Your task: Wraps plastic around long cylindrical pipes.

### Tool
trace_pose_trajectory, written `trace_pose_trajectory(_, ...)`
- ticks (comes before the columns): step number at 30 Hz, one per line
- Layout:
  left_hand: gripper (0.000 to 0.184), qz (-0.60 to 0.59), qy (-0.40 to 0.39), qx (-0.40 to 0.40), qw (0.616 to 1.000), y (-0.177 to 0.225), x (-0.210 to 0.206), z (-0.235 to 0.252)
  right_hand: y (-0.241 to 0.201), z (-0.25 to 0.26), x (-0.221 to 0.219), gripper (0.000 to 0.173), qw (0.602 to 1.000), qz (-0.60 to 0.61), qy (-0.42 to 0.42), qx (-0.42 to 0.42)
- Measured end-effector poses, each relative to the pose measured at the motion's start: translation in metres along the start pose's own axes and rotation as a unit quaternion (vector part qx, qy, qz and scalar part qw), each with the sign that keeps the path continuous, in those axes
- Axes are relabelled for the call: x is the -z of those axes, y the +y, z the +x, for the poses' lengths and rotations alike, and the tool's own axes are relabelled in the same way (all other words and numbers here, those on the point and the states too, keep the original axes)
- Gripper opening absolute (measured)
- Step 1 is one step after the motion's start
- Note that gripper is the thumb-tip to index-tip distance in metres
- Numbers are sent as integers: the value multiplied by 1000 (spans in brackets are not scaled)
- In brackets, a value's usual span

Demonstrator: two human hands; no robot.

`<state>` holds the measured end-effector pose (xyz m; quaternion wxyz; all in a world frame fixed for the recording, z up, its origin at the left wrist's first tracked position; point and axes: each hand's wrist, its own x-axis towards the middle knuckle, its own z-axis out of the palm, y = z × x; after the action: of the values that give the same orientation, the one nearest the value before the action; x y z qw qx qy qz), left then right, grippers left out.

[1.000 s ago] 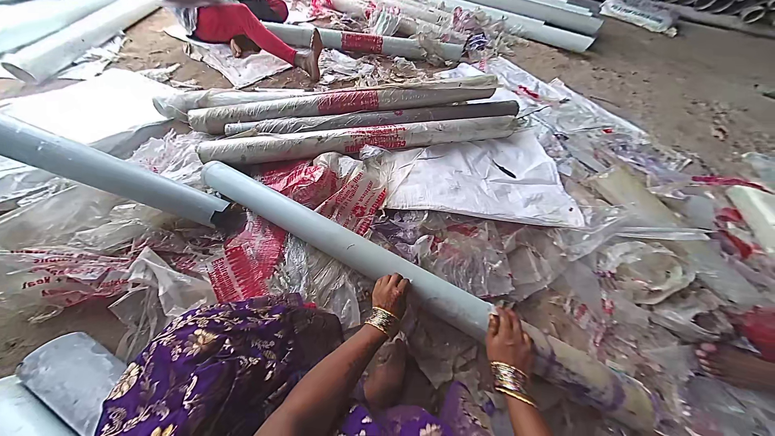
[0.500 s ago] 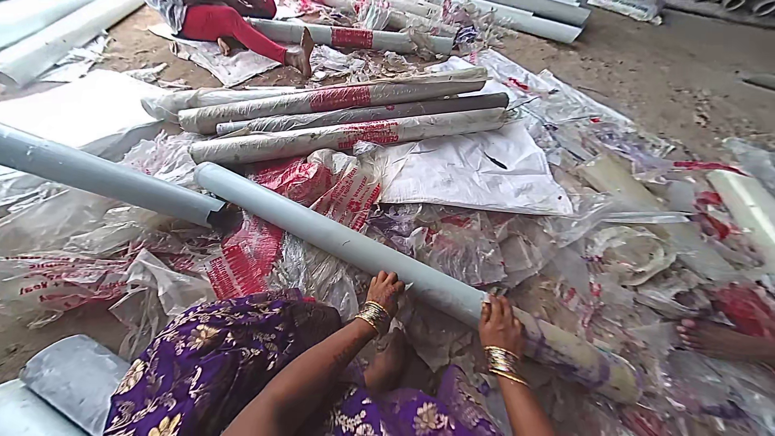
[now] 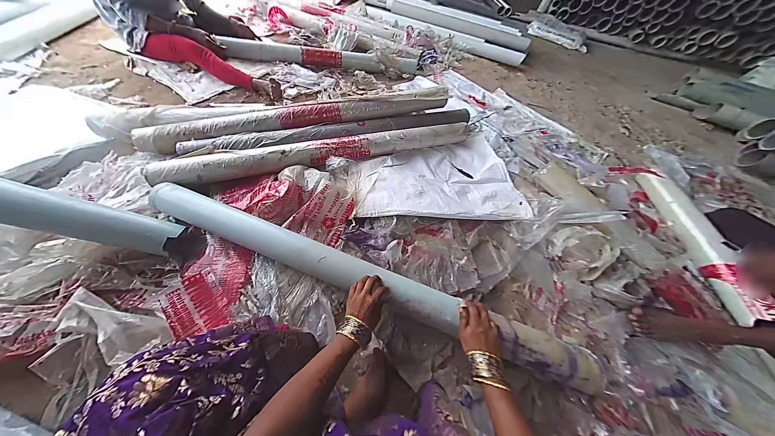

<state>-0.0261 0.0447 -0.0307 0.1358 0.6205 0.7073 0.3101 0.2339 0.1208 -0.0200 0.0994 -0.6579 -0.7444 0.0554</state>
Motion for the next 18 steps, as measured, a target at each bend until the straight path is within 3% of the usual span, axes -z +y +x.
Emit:
trace_pose_trajectory(2,12,-6,56,-44,997,-5,-7,0,0,7,12,38,998,39,-42,-10)
trace_pose_trajectory(8,13,-14,49,-44,998,-6,-12,-9,5,12,46,37,976,179,-92,-81)
trace_pose_trajectory(12,11,-33,28,-35,998,-3,-2,-12,-16,24,76,37,915,306,-221,-144)
trace_pose_trajectory(14,9,-51,31,-41,997,-5,4,-13,-35,33,83,39,894,334,-276,-111)
trace_pose_trajectory(16,6,-88,18,-38,995,-9,13,-14,-61,44,82,40,903,298,-307,-36)
trace_pose_trajectory(18,5,-139,-14,-21,990,-14,22,-14,-92,54,77,30,916,228,-328,46)
